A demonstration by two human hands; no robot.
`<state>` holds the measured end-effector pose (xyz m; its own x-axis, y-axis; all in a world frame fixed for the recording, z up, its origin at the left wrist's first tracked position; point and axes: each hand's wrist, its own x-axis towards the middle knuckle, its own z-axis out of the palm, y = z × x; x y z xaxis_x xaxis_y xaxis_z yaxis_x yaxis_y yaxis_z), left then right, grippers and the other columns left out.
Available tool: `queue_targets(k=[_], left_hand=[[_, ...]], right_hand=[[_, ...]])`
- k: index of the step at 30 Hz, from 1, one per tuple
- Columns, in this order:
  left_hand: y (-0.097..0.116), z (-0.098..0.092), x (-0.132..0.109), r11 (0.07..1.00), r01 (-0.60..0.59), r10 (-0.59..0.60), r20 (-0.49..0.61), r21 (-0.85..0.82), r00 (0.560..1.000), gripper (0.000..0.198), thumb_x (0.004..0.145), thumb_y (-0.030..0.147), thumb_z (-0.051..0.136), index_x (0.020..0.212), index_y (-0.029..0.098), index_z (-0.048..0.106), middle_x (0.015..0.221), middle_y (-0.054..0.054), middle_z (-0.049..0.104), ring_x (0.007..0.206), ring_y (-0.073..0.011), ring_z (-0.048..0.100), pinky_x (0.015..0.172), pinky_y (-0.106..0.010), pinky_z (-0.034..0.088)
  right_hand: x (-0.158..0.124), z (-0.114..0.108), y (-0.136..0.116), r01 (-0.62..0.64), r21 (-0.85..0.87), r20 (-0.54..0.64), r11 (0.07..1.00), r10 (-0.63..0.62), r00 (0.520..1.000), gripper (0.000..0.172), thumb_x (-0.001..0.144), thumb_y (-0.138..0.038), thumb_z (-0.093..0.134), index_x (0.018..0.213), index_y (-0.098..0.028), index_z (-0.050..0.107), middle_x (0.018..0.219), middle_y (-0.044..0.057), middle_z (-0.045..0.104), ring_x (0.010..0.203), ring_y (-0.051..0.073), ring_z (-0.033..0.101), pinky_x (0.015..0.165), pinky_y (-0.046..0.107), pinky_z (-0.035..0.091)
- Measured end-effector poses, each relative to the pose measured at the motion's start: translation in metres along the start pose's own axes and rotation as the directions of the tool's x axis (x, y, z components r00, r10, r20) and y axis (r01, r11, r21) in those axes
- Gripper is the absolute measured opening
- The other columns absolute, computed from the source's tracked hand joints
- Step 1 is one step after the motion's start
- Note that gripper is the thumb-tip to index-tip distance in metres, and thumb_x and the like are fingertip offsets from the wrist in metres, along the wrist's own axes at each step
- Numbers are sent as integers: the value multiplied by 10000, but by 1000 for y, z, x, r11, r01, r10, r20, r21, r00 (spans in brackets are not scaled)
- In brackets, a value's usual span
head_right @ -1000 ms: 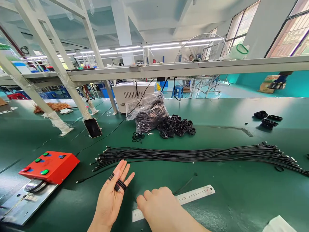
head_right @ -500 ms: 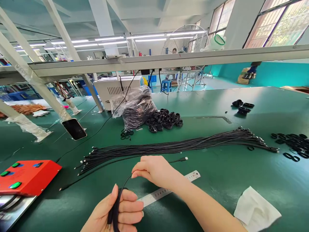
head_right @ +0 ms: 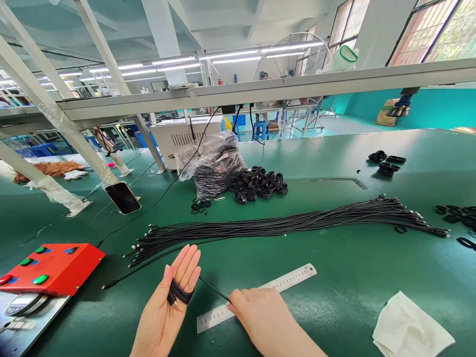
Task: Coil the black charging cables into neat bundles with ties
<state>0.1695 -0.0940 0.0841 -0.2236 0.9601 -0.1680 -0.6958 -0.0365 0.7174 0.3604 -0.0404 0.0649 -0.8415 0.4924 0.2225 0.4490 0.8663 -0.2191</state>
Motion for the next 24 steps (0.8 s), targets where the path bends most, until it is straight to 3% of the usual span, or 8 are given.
queue_targets(k=[8,12,15,18,20,24], left_hand=[[-28,-12,2,957,-143,206,-242,253,948,536,858,533,531,1301,233,567,1382,-128,560,1319,-304,453,1138,-465,282],[-35,-13,-8,876,-94,183,-144,474,973,475,839,508,582,1224,234,629,1324,-90,615,1245,-272,533,1070,-375,379],[-35,-11,-18,793,-1,39,-50,609,998,388,845,516,565,922,177,738,901,-83,764,846,-222,696,767,-289,525],[-31,-9,-24,851,103,-112,-13,515,994,476,878,539,494,681,145,672,496,-37,661,384,-110,531,424,-215,396],[-29,-8,-23,918,142,-152,-1,370,988,467,891,517,493,659,139,641,375,13,552,305,-61,397,381,-181,318],[-28,-11,-14,992,108,-108,-2,62,994,346,868,424,594,675,140,632,371,85,428,313,-23,304,406,-150,366]], right_hand=[[9,-9,-24,179,-26,64,983,-177,982,159,823,-127,595,736,-203,486,702,1,628,572,165,551,515,284,287],[24,-22,-23,196,18,4,981,-196,981,160,913,-187,517,757,-199,483,703,-3,591,590,151,518,545,278,281],[38,-27,-13,104,143,-63,984,-96,993,159,943,-229,486,787,-195,483,753,4,576,661,150,525,596,272,318],[48,-17,-7,-69,448,-20,892,87,996,166,940,-263,496,789,-202,465,766,-12,562,674,137,515,597,248,350],[50,-4,-8,-154,661,25,734,183,983,177,963,-284,440,804,-209,458,761,-22,552,666,127,504,592,233,371],[49,19,-22,-202,847,40,492,321,946,250,998,-328,306,919,-208,511,814,12,593,715,148,538,658,261,411]])
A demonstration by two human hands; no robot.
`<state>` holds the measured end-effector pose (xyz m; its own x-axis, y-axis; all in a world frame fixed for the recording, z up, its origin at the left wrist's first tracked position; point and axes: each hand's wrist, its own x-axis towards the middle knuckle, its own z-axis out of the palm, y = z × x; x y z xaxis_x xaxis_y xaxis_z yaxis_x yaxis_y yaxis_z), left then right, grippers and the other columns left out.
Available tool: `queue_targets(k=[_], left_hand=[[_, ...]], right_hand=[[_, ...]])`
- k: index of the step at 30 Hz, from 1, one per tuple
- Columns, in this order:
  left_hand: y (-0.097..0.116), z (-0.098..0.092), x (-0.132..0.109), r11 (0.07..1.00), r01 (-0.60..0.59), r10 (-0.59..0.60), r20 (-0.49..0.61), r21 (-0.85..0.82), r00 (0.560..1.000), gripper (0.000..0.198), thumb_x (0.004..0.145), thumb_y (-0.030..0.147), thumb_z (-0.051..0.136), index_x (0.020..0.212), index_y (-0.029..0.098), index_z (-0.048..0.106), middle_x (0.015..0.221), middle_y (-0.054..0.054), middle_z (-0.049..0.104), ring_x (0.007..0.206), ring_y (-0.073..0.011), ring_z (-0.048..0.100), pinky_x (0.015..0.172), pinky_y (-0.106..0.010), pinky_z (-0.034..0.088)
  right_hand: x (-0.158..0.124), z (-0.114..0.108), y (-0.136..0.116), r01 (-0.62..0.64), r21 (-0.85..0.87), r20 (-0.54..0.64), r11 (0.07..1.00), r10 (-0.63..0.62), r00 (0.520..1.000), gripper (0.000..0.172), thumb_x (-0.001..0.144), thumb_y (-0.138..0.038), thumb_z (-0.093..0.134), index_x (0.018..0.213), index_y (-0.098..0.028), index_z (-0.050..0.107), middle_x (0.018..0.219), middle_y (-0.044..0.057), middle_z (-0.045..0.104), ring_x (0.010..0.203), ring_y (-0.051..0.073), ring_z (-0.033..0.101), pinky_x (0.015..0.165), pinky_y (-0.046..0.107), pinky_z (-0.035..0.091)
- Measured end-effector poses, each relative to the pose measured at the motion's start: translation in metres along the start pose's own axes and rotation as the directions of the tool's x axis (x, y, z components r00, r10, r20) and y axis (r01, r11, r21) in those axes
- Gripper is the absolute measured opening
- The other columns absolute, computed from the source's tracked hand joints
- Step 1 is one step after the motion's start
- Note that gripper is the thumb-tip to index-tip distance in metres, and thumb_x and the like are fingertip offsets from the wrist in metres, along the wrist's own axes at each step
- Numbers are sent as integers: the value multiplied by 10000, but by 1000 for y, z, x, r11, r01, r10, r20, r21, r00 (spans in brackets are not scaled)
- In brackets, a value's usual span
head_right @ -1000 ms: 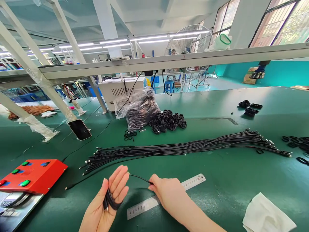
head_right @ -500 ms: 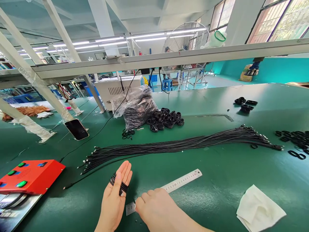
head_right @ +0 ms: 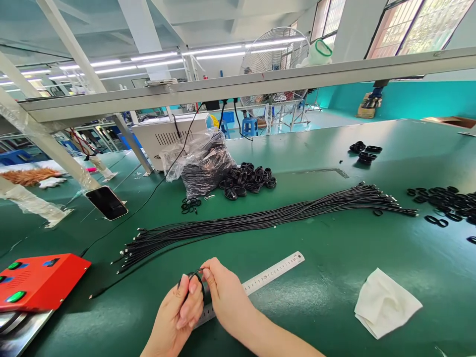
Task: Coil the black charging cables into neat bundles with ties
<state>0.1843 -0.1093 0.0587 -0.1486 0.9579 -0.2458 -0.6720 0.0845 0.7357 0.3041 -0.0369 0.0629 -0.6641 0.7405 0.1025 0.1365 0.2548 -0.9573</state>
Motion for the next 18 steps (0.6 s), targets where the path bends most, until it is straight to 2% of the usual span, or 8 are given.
queue_targets(k=[3,5,7,9,10,14,16,18], left_hand=[[-2,-4,5,996,-32,24,-100,-84,995,249,874,309,617,722,123,682,484,29,590,394,-40,494,487,-144,478],[-4,-4,5,994,-44,24,-195,-102,981,148,882,198,602,856,118,724,720,-57,740,655,-108,686,670,-180,560],[-4,-4,2,990,-40,9,-221,-134,975,191,890,128,568,1004,126,721,1031,-123,752,974,-188,699,853,-248,559],[-3,-2,-1,987,-12,-17,-182,-161,983,222,901,118,541,1032,116,721,1194,-152,693,1141,-241,628,955,-297,522],[-2,-1,-2,985,1,-29,-164,-170,986,220,902,117,538,1012,107,729,1223,-159,676,1177,-253,602,984,-302,504],[3,0,0,986,5,-31,-153,-169,988,201,890,131,562,967,100,744,1234,-158,667,1217,-237,567,990,-242,486],[2,0,2,993,16,-37,-177,-120,984,209,876,190,599,1018,120,735,1242,-145,664,1185,-227,595,932,-210,515],[0,0,3,998,43,-51,-198,-42,979,254,845,253,650,1055,132,725,1230,-140,672,1133,-230,633,888,-206,533]], right_hand=[[-6,6,-2,-55,143,117,988,38,992,276,989,-355,317,1019,-215,553,881,30,633,785,170,582,710,277,424],[-9,5,-5,-120,218,189,968,79,979,275,969,-365,352,983,-208,578,880,27,635,814,181,581,739,284,426],[-9,3,-7,-180,287,220,941,118,968,251,930,-336,393,932,-193,600,893,26,633,861,192,563,789,301,419],[-8,-1,-7,-239,359,252,902,152,956,203,848,-262,450,917,-182,623,907,23,633,917,206,544,846,322,403],[-7,-3,-7,-269,403,277,875,163,947,222,789,-217,472,937,-182,634,923,19,633,949,212,537,873,331,393],[-8,-6,-7,-365,586,408,724,126,904,560,605,-102,506,1145,-221,593,1049,3,614,1040,205,526,941,341,372],[-9,-1,-6,-386,633,443,671,95,892,593,601,-89,558,1179,-222,566,1027,1,609,1001,188,542,937,341,385],[-11,8,-2,-368,672,426,643,71,902,537,618,-112,649,1142,-203,578,976,2,611,967,180,556,941,342,394]])
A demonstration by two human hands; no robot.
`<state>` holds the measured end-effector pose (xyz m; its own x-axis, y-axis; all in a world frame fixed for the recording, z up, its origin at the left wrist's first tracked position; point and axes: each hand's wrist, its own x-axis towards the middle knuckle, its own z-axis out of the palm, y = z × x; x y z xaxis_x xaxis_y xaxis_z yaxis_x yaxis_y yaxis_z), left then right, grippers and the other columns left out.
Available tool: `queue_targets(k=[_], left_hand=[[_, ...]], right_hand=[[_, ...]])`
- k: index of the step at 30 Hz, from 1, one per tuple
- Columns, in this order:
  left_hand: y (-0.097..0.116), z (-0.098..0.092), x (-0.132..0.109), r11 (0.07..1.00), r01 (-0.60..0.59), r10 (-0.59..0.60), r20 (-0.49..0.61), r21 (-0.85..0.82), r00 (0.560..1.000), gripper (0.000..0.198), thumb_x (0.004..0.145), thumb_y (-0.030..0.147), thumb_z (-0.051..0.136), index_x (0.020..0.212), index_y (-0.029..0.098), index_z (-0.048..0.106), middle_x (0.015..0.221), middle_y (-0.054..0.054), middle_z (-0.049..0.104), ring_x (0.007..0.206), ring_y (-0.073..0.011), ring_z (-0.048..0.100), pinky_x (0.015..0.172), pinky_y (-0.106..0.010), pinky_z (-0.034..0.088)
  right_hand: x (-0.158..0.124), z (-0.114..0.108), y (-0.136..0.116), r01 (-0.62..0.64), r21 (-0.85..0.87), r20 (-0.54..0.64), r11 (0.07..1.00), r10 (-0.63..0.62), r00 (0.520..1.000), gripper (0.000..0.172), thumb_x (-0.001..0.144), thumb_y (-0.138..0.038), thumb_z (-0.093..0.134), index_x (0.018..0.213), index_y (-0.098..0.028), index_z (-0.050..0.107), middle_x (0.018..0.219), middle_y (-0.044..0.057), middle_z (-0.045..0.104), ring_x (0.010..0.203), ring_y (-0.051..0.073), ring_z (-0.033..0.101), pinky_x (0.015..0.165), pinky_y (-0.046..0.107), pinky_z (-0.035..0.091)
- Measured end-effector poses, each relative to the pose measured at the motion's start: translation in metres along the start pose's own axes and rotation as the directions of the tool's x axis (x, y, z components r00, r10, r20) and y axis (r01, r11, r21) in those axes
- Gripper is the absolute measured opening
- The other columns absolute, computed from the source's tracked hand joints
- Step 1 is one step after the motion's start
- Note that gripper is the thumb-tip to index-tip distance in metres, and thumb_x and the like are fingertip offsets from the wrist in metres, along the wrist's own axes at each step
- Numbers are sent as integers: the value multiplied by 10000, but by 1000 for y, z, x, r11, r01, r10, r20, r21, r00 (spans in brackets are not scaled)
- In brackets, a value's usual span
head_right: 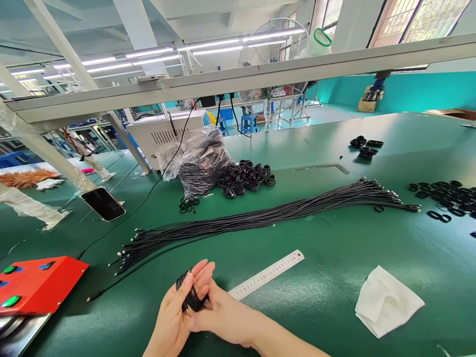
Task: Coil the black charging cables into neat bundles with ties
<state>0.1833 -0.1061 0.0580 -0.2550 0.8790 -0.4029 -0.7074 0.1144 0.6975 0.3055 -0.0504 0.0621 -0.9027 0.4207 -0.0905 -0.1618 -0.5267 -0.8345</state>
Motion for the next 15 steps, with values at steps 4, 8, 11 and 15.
queue_targets(k=[4,8,11,15], left_hand=[[-6,-2,-1,994,34,-38,40,103,998,271,807,278,695,1045,151,722,1119,-138,731,1027,-228,686,892,-255,524],[-7,-5,-4,995,70,-81,190,66,979,176,841,286,645,967,185,717,1259,-143,657,1213,-291,569,1050,-418,413],[-2,-4,-5,997,61,-70,304,39,950,232,898,353,550,885,184,708,1378,-141,559,1313,-320,458,1116,-492,299],[7,2,-2,988,1,-60,383,154,922,249,919,297,518,792,173,693,1446,-136,480,1376,-328,356,1139,-515,224]], right_hand=[[6,1,16,95,20,-59,995,-93,994,442,628,-270,794,1028,-182,629,945,20,636,983,205,581,965,358,402],[4,-5,18,13,-92,-68,996,-20,997,354,665,-373,792,920,-163,663,872,17,644,955,219,590,885,340,444],[2,-7,16,-16,-158,-74,987,5,997,291,700,-384,757,851,-157,655,822,1,626,884,195,578,813,297,453],[4,-2,14,55,-101,-153,993,-70,986,263,680,-331,766,789,-172,587,766,-16,582,836,177,567,773,278,454]])
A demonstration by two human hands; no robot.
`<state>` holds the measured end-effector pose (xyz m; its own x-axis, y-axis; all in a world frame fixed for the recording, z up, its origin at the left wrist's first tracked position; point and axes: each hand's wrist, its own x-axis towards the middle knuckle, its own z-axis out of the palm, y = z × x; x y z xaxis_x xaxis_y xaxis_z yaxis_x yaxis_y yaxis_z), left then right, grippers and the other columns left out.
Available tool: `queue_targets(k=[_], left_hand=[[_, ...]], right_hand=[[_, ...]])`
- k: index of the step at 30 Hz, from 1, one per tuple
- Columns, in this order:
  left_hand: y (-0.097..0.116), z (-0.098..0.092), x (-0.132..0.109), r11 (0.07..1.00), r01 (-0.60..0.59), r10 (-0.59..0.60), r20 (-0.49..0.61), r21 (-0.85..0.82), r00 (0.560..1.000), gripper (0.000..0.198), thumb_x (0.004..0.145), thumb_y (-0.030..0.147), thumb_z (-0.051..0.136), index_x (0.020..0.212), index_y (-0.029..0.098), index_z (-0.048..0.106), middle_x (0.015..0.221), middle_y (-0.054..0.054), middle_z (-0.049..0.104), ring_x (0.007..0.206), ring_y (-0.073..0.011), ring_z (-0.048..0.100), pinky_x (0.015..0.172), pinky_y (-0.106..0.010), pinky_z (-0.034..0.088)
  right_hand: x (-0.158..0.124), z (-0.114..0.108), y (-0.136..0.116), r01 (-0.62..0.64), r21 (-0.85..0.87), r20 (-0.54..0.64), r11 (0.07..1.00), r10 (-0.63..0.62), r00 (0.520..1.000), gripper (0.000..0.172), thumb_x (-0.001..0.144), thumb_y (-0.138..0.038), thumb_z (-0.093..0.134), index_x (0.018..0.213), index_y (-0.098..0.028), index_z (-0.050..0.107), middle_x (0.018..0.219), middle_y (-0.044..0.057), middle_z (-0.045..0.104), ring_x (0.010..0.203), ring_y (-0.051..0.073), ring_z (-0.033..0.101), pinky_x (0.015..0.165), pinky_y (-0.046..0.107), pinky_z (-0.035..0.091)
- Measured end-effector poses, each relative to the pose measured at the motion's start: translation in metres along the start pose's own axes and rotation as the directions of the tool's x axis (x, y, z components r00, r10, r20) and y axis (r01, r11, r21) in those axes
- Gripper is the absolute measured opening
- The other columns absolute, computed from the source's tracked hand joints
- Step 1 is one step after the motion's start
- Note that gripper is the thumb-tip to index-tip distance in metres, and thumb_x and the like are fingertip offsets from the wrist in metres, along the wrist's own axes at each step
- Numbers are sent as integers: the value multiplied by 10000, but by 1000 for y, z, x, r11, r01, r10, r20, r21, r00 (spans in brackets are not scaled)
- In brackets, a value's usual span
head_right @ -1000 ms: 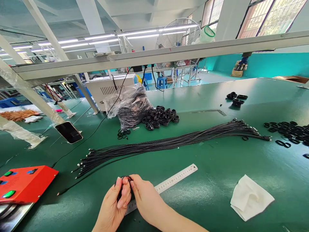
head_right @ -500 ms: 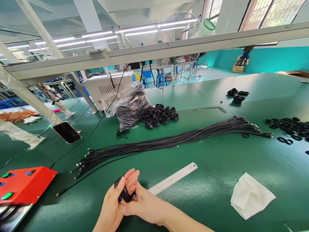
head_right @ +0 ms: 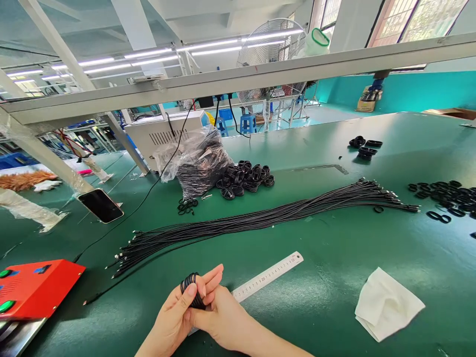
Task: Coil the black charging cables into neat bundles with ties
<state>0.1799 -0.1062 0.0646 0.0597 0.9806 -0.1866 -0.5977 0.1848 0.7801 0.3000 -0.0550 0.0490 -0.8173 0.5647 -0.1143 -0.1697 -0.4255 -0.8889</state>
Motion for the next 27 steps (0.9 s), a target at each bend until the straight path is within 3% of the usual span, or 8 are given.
queue_targets(k=[4,8,13,19,24,27], left_hand=[[1,-1,3,997,-7,3,59,80,998,254,935,267,482,819,177,689,1504,-118,398,1413,-314,277,1152,-503,178],[3,-7,5,995,18,-31,138,100,990,250,940,278,470,852,191,687,1518,-111,376,1421,-311,250,1154,-519,146],[24,-12,5,945,-4,-101,303,328,948,182,905,284,547,880,185,698,1489,-133,425,1444,-303,175,1163,-509,120],[22,-8,4,970,69,-131,259,233,957,202,927,222,494,1021,233,672,1539,-83,346,1430,-282,240,1168,-490,115],[15,-9,7,958,30,-115,285,284,952,179,910,243,520,956,213,691,1553,-89,316,1415,-309,280,1158,-492,163],[18,-13,8,938,16,-139,332,346,933,224,880,264,576,1068,214,687,1515,-127,385,1417,-317,273,1151,-503,175]], right_hand=[[1,0,-4,8,86,-9,996,-7,1000,347,584,-281,826,730,-185,525,752,-32,562,808,161,559,752,267,451],[0,-4,-5,-61,11,-43,998,62,997,358,591,-331,830,712,-172,532,720,-32,560,759,150,553,739,272,446],[0,-1,-1,-22,54,-68,998,25,997,398,595,-383,836,777,-175,549,721,-35,560,731,142,558,721,276,445],[0,0,-4,-14,157,14,987,12,1000,450,538,-349,866,744,-190,500,746,-28,581,763,151,573,749,290,448],[-1,-5,2,4,32,-114,999,0,993,419,581,-417,818,727,-184,501,700,-31,555,715,150,560,701,283,449],[0,-5,8,30,-2,-115,1000,-30,993,396,627,-442,785,801,-175,550,708,-26,557,708,144,557,692,274,446]])
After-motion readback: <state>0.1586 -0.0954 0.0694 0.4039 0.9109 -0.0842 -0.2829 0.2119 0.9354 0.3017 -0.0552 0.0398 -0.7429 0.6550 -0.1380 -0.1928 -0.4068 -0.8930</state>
